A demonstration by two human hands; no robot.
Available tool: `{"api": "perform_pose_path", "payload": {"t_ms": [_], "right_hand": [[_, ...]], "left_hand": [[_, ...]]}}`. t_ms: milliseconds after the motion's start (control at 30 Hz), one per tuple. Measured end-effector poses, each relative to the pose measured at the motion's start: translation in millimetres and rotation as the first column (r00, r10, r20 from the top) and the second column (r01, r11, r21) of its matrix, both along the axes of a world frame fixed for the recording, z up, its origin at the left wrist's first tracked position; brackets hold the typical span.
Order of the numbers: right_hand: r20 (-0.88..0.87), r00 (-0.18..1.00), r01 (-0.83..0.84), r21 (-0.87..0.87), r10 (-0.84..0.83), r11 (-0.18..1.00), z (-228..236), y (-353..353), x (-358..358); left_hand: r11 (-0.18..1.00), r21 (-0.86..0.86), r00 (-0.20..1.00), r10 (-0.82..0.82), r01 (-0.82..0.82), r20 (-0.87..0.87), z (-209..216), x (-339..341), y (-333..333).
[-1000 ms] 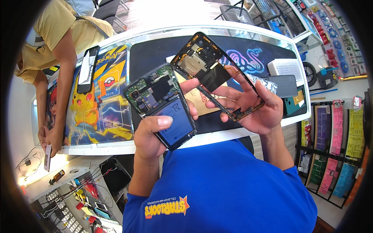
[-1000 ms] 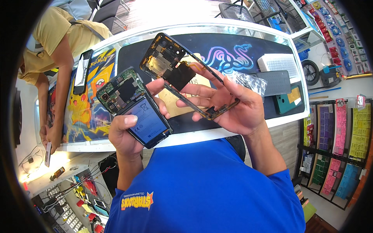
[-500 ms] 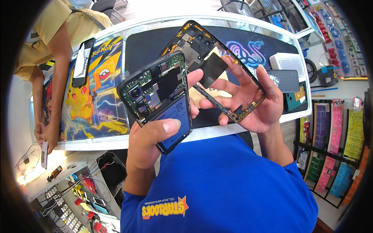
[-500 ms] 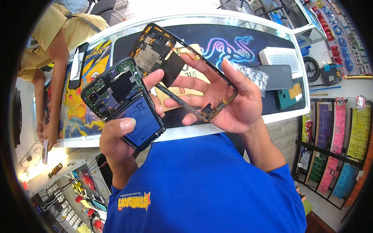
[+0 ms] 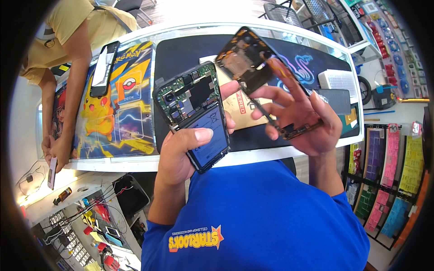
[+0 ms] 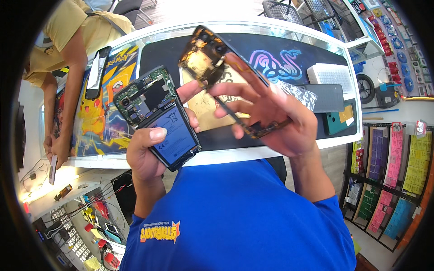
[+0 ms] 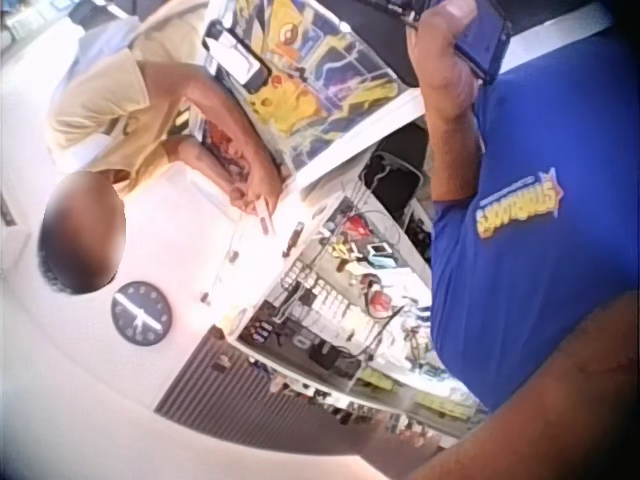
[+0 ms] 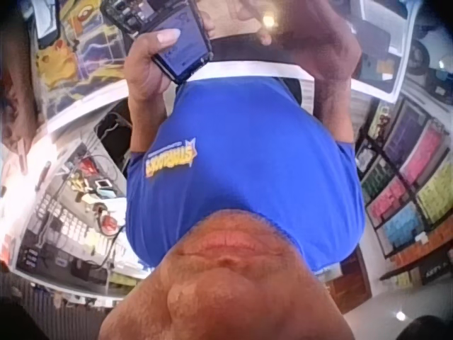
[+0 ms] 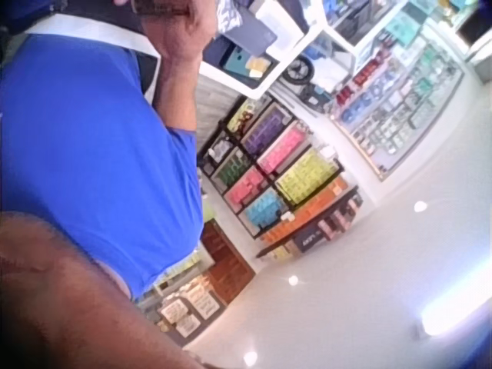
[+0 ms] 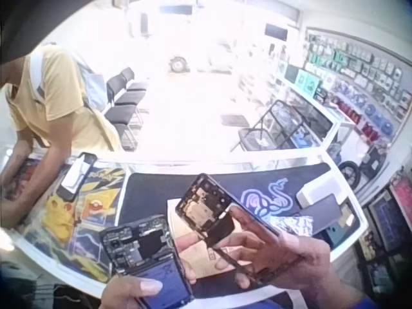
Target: The person applies adhesive to the edges of a smartphone back cover, then aligns and presses the back cover onto the phone chassis. The person repeatedly presses along the edges to secure the cover and inspects the assembled device.
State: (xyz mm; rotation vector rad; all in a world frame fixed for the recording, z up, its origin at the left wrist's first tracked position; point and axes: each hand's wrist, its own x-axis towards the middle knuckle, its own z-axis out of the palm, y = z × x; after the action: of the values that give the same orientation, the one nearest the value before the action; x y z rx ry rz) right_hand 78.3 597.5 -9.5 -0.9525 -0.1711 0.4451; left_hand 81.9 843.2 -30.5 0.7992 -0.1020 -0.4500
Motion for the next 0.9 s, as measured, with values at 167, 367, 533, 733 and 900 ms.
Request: {"api": "perform_pose_path", "payload": {"t_ms": [167,367,533,733,900], "right_hand": [[0.148,0.989,0.051,-0.373,0.005,0.926,19.2,-12.7,-0.2],[0.092,0.996,0.04,-0.299,-0.013,0.954,12.6,-8.1,-8.4],[0.107,0.994,0.058,-0.272,-0.03,0.961,10.9,-10.4,-9.4],[0.126,0.992,0.038,-0.122,-0.023,0.992,1.8,-7.4,-10.6],[0.091,0.995,0.053,-0.069,-0.047,0.996,-6.1,-9.6,-10.8]], "left_hand": [[0.989,-0.143,0.997,-0.017,0.028,0.076,-5.3,10.0,-13.1],[0.939,-0.272,0.978,-0.205,0.21,0.049,-3.5,16.2,-25.7],[0.959,-0.168,0.972,-0.218,0.23,0.088,-4.0,15.5,-23.0],[0.973,-0.135,0.982,-0.183,0.187,0.042,1.1,12.2,-22.4],[0.974,-0.141,0.984,-0.175,0.177,0.027,-2.7,12.0,-19.9]]}}
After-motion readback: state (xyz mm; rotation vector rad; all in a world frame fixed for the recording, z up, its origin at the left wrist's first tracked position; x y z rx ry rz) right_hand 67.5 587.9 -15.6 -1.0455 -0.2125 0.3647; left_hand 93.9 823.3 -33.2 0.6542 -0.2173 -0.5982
